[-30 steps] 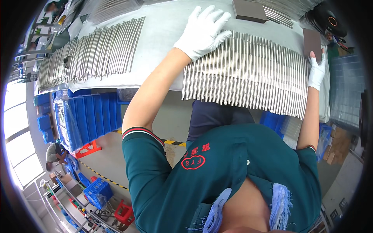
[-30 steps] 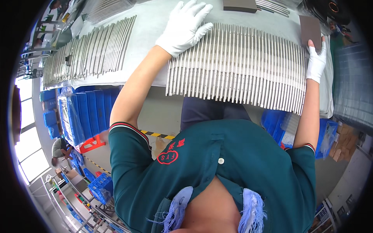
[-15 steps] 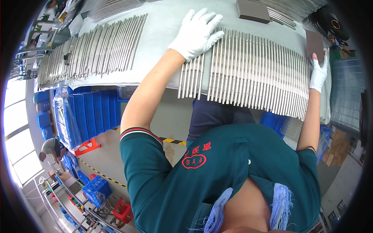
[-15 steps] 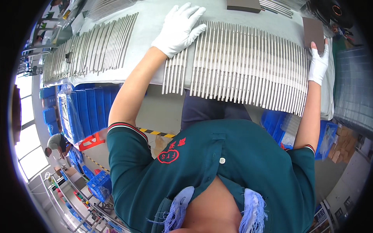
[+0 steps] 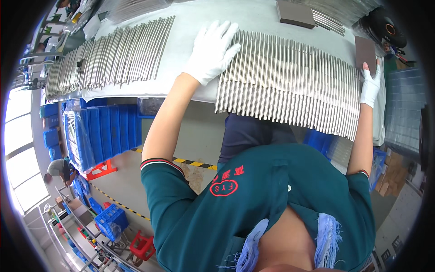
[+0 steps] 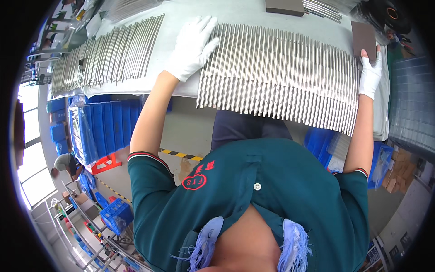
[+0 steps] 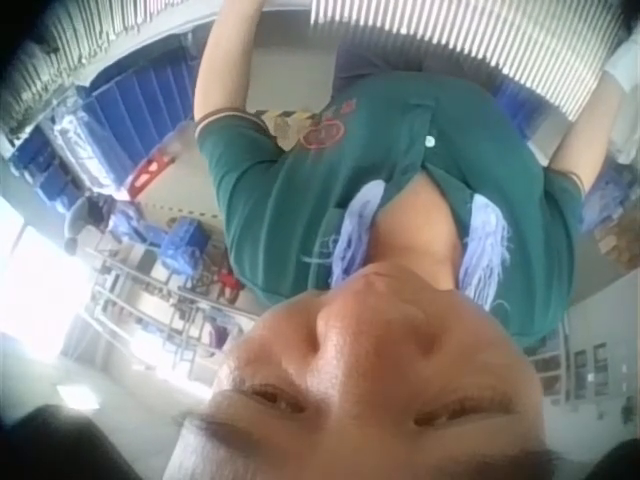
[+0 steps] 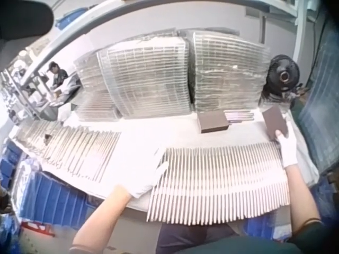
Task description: Arranging and aligning thin metal rods on a workbench using a rectangular block.
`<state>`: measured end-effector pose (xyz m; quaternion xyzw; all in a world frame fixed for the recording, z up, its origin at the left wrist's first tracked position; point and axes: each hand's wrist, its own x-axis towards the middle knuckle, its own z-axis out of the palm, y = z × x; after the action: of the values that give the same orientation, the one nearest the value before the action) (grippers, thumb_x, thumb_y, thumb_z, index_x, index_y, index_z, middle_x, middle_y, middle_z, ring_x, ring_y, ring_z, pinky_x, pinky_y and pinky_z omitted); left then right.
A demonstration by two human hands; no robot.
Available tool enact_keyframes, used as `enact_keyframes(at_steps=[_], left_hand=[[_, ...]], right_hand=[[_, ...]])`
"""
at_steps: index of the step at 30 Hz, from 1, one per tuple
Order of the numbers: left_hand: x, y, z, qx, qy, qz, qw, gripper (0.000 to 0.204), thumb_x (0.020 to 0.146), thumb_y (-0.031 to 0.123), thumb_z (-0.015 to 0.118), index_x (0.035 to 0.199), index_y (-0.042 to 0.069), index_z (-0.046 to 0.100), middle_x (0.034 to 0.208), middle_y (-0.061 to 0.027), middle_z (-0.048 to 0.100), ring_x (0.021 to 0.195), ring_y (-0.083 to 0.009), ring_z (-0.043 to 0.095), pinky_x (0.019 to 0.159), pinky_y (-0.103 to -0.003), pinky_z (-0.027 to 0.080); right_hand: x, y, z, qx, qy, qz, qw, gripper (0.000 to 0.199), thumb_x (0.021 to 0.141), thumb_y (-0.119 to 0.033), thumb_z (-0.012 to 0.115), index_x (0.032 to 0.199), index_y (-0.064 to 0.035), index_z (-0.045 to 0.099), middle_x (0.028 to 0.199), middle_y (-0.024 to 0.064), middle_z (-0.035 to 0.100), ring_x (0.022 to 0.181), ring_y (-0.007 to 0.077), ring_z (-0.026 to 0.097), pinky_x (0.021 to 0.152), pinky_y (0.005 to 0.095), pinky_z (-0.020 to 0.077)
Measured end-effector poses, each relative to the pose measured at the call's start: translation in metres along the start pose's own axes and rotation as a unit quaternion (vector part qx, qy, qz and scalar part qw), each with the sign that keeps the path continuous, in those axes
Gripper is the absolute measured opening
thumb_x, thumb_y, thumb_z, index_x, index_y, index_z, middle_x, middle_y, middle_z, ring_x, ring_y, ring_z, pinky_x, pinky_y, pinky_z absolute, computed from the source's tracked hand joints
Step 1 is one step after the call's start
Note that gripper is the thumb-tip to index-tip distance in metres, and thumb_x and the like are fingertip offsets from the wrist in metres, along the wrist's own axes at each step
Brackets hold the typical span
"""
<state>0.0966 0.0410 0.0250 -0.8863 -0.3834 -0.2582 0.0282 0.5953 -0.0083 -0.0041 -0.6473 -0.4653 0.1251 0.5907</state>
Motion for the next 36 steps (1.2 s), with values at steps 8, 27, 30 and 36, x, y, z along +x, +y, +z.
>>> enact_keyframes(at_steps=[8,27,30,36], left_hand=[[-0.026,-0.012,-0.003,0.074,-0.037,-0.006,0.997,0.05,0.096,0.036,0.056,0.139,0.009,0.053,0.135,-0.0187,0.056,0.125,-0.0385,0.05,0.106,-0.047,0.038],[-0.047,0.012,-0.05,0.077,0.019,-0.11,0.991,0.045,0.093,0.031,0.062,0.135,0.014,0.059,0.137,-0.018,0.055,0.127,-0.0358,0.051,0.107,-0.046,0.039],[-0.078,0.046,-0.054,0.008,-0.047,-0.054,0.997,0.045,0.091,0.029,0.067,0.133,0.016,0.061,0.131,-0.0127,0.06,0.125,-0.0346,0.053,0.108,-0.051,0.037],[-0.103,0.084,-0.05,0.036,-0.085,-0.037,0.995,0.044,0.082,0.02,0.068,0.126,0.018,0.064,0.114,-0.0036,0.064,0.114,-0.0246,0.06,0.107,-0.051,0.035]], right_hand=[[-0.001,0.001,0.004,-0.009,-0.011,0.009,1.0,0.071,0.091,-0.024,0.074,0.149,-0.0014,0.039,0.145,0.0128,0.049,0.129,0.0203,0.05,0.11,0.0301,0.0358],[0.001,0.001,0.004,-0.014,-0.008,-0.012,1.0,0.07,0.091,-0.019,0.074,0.15,-0.0024,0.04,0.146,0.0123,0.049,0.129,0.0204,0.05,0.109,0.03,0.0368],[-0.003,-0.01,0.003,-0.057,-0.002,-0.035,0.998,0.069,0.091,-0.019,0.074,0.149,-0.0045,0.041,0.146,0.012,0.049,0.128,0.0203,0.051,0.108,0.0302,0.0379],[-0.047,-0.107,0.059,0.024,-0.177,-0.088,0.98,0.069,0.089,-0.021,0.075,0.149,-0.0095,0.044,0.146,0.0096,0.05,0.128,0.0187,0.051,0.108,0.0306,0.0399]])
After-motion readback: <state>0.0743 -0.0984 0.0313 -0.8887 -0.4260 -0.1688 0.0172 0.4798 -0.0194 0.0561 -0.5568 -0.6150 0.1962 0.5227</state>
